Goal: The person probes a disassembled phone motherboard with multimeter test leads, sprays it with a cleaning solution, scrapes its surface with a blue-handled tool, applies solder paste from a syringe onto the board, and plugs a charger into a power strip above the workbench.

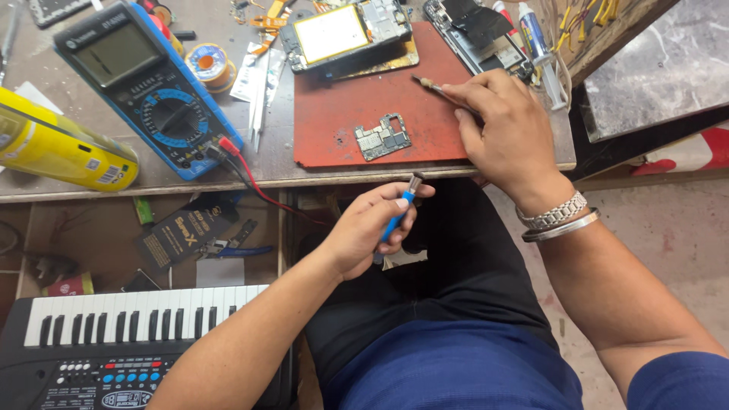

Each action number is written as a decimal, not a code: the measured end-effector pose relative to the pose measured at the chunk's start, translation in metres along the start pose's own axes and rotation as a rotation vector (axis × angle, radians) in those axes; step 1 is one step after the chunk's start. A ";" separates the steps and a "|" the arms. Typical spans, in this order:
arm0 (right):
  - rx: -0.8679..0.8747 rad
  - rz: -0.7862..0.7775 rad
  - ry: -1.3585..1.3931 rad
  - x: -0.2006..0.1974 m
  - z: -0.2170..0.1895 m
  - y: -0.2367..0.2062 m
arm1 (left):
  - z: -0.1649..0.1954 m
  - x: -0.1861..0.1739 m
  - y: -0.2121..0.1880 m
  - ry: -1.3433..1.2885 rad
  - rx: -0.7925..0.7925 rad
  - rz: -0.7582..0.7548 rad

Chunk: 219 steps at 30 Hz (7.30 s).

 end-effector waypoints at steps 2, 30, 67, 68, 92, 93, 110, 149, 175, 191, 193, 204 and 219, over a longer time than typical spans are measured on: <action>-0.003 0.016 -0.012 0.000 -0.002 0.003 | 0.003 0.003 -0.003 0.021 0.078 -0.038; 0.201 -0.259 0.857 0.030 -0.060 -0.074 | 0.047 0.014 -0.057 0.764 0.948 0.280; 0.400 0.222 0.962 0.040 -0.001 -0.043 | 0.085 -0.021 -0.059 1.377 0.839 0.958; 0.423 0.232 0.991 0.040 0.001 -0.044 | 0.084 -0.021 -0.059 1.379 0.837 0.953; 0.188 0.060 0.783 0.038 -0.026 -0.013 | 0.073 -0.023 -0.061 1.390 0.918 0.961; 0.196 0.089 0.845 0.040 -0.026 -0.013 | 0.073 -0.023 -0.061 1.383 0.930 0.962; -0.032 -0.001 0.573 0.042 -0.033 -0.016 | 0.075 -0.020 -0.061 1.346 0.981 0.938; 0.084 -0.046 0.734 0.045 -0.023 -0.015 | 0.076 -0.017 -0.058 1.423 0.948 0.941; 0.178 -0.049 0.726 0.047 -0.018 -0.012 | 0.076 -0.015 -0.056 1.475 0.917 0.920; 0.271 -0.060 0.763 0.050 -0.009 -0.015 | 0.075 -0.012 -0.055 1.484 0.903 0.926; 0.264 -0.049 0.759 0.050 -0.008 -0.014 | 0.077 -0.013 -0.055 1.492 0.913 0.924; 0.132 -0.125 0.706 0.048 -0.015 -0.009 | 0.077 -0.012 -0.055 1.497 0.902 0.923; 0.234 -0.030 0.788 0.047 -0.009 -0.011 | 0.078 -0.011 -0.056 1.497 0.903 0.936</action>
Point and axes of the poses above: each hand's wrist, its own y-axis towards the middle knuckle, its own x-axis out of the palm, z = x × y, the point moved 7 cm from there along y, towards the middle knuckle, and after that the axes turned 10 degrees about -x, right-handed, at the moved point
